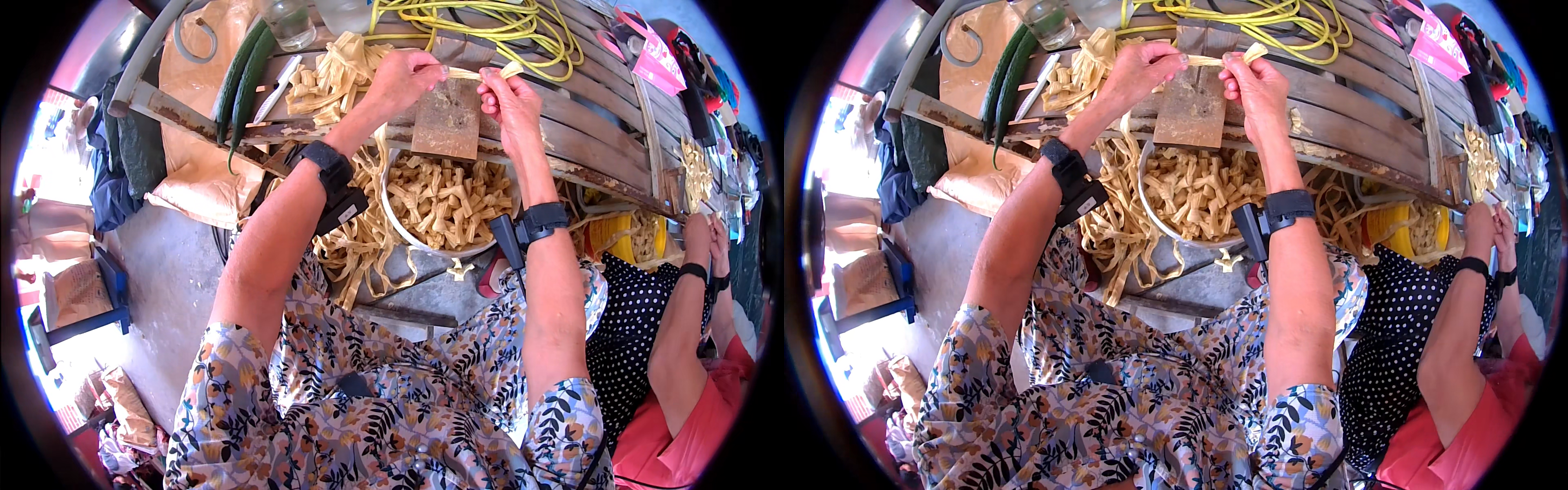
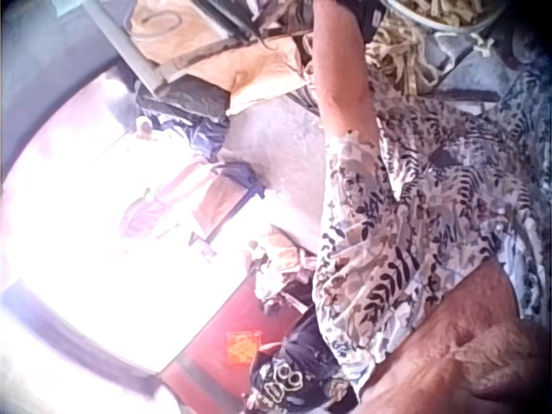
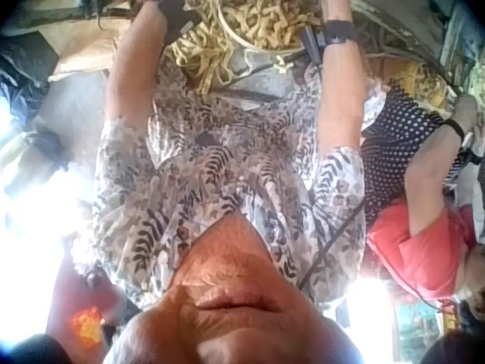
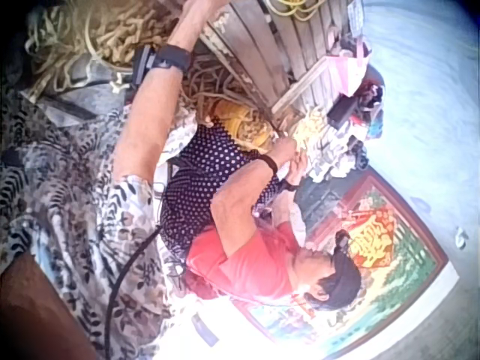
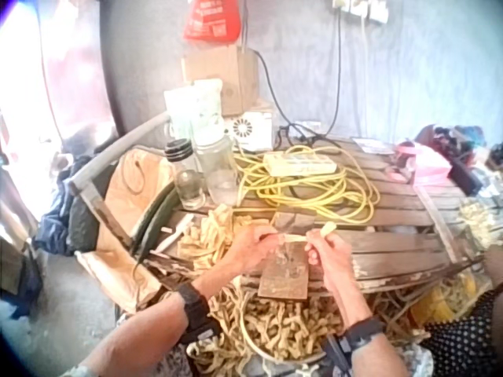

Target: The person is peeling and folding strips of light brown plant material by hand. They pick up long strips, peel away layers, and place the finished pieces into a white bucket.

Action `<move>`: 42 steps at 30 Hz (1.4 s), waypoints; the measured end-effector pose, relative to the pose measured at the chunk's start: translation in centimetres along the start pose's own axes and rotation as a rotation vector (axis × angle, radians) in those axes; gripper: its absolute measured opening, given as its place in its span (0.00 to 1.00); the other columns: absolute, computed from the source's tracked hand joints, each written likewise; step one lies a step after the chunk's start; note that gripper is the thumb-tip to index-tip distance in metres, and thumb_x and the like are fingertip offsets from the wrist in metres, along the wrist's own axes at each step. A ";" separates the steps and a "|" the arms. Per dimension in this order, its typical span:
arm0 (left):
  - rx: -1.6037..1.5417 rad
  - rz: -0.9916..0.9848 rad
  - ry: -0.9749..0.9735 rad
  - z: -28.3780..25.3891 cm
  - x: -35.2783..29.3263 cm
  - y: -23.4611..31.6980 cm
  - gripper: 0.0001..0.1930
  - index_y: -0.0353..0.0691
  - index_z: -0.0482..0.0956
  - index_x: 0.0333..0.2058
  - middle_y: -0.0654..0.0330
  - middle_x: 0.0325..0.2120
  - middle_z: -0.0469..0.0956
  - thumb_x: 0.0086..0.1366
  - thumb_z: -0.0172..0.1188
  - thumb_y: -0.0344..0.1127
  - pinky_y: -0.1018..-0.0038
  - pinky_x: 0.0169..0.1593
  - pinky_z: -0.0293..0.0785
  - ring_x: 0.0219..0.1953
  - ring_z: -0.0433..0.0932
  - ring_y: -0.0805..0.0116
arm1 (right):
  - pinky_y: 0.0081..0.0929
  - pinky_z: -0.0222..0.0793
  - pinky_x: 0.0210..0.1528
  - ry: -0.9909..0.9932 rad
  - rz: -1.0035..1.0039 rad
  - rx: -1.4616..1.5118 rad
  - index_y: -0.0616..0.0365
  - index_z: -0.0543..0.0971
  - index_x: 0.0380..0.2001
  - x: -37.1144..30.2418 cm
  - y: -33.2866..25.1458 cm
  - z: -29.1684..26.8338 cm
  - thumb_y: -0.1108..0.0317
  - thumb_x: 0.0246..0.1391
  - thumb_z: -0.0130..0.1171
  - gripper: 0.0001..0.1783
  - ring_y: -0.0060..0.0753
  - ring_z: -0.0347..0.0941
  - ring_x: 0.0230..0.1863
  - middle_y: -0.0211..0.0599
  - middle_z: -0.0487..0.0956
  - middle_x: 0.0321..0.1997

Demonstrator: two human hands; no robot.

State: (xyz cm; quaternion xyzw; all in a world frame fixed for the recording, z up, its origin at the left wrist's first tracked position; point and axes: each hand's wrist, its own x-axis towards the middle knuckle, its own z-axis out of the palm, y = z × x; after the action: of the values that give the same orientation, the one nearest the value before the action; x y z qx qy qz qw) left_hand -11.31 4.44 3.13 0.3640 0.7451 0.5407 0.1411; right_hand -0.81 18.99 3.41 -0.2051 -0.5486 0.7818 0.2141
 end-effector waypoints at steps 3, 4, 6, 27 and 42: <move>-0.021 0.000 0.032 0.7 0.5 -1.6 0.08 0.37 0.78 0.26 0.71 0.16 0.70 0.58 0.55 0.35 0.84 0.24 0.62 0.21 0.66 0.83 | 0.11 0.57 0.15 0.007 -0.001 -0.143 0.65 0.74 0.29 0.2 1.0 -0.2 0.72 0.49 0.56 0.07 0.13 0.62 0.16 0.31 0.73 0.19; 0.017 -0.010 0.074 0.7 0.2 -2.2 0.08 0.36 0.78 0.25 0.69 0.16 0.71 0.57 0.55 0.35 0.83 0.24 0.63 0.20 0.66 0.82 | 0.11 0.57 0.15 0.005 0.001 -0.214 0.65 0.75 0.28 0.3 1.6 -0.3 0.71 0.49 0.56 0.07 0.13 0.62 0.15 0.31 0.73 0.19; 0.091 -0.022 0.157 0.3 -0.4 -2.7 0.08 0.35 0.77 0.24 0.67 0.15 0.71 0.56 0.56 0.33 0.81 0.24 0.64 0.19 0.67 0.80 | 0.10 0.57 0.15 0.070 -0.066 -0.339 0.65 0.76 0.29 -0.2 1.9 -1.0 0.70 0.49 0.57 0.07 0.12 0.63 0.16 0.30 0.74 0.19; -0.213 -0.160 -0.472 2.2 -11.3 1.4 0.08 0.35 0.76 0.30 0.67 0.18 0.73 0.58 0.55 0.34 0.85 0.22 0.64 0.18 0.67 0.83 | 0.14 0.71 0.27 -0.400 0.058 -0.449 0.63 0.76 0.33 -10.6 0.9 -2.5 0.77 0.48 0.55 0.07 0.18 0.73 0.26 0.32 0.76 0.29; 0.574 0.671 -0.300 2.1 -11.9 2.0 0.07 0.38 0.74 0.32 0.57 0.24 0.73 0.52 0.57 0.28 0.78 0.28 0.68 0.25 0.73 0.65 | 0.14 0.62 0.17 -0.451 0.338 -0.714 0.63 0.77 0.28 -10.0 2.4 -2.5 0.66 0.55 0.48 0.12 0.17 0.68 0.15 0.31 0.72 0.15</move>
State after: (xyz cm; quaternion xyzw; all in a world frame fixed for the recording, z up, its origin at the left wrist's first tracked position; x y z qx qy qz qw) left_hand -0.96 -2.06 2.00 0.6835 0.6770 0.2698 -0.0418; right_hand 8.55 14.60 1.16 -0.1773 -0.7756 0.5927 -0.1253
